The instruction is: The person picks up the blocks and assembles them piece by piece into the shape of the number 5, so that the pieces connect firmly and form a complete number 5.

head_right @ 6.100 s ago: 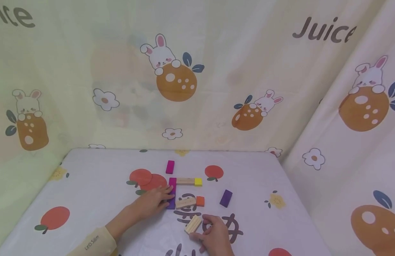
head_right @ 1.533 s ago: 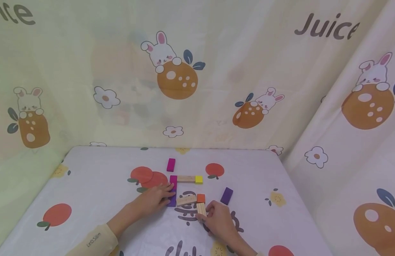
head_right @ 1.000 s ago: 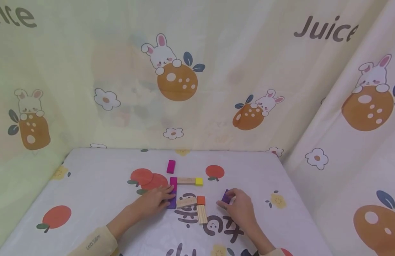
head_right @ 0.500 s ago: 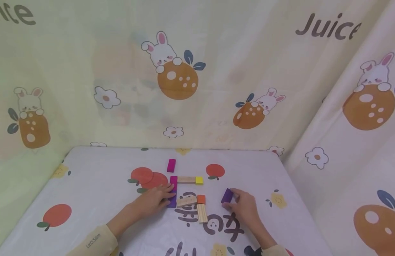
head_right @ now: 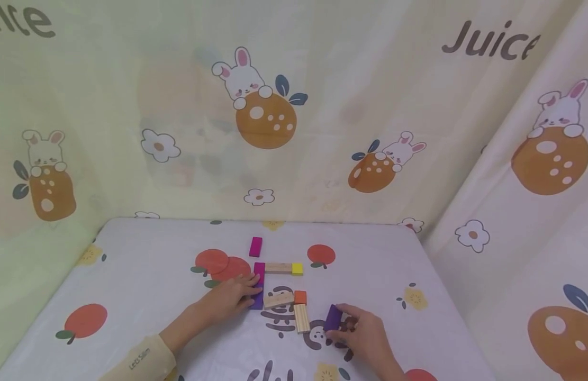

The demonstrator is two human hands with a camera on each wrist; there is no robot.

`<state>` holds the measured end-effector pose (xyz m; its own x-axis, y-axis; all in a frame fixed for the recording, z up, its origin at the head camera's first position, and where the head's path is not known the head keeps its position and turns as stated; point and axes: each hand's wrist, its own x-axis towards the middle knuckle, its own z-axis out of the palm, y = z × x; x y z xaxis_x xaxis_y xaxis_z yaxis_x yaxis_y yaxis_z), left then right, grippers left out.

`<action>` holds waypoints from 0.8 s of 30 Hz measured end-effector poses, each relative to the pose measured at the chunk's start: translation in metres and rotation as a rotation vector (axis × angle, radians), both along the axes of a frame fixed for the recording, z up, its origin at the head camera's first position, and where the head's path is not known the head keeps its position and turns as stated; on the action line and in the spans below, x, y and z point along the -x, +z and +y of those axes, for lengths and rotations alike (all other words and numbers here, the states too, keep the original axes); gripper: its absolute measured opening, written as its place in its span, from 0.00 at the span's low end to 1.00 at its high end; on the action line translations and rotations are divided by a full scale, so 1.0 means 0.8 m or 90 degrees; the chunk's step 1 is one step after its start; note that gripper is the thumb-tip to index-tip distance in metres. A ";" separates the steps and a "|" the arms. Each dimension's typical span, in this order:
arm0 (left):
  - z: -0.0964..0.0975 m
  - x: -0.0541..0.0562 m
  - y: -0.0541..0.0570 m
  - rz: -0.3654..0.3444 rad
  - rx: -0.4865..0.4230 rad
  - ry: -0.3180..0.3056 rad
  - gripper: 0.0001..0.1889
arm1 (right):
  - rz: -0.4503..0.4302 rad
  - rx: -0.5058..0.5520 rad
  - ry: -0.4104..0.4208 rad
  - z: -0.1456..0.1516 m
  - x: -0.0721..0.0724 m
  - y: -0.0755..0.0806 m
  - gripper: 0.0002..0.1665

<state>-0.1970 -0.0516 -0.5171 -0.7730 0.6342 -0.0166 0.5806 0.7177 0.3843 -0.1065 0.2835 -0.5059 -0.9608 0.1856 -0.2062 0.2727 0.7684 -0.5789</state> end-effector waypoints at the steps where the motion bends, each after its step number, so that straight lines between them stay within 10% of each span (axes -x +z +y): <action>1: 0.000 0.000 0.000 -0.002 -0.001 0.000 0.20 | -0.008 0.004 0.004 -0.003 -0.006 -0.002 0.44; 10: 0.001 0.001 -0.001 -0.001 -0.002 0.002 0.20 | -0.013 0.039 0.037 -0.025 -0.042 -0.022 0.42; 24: 0.002 0.000 0.000 -0.011 0.010 0.009 0.21 | -0.038 0.074 -0.008 -0.010 -0.030 -0.021 0.22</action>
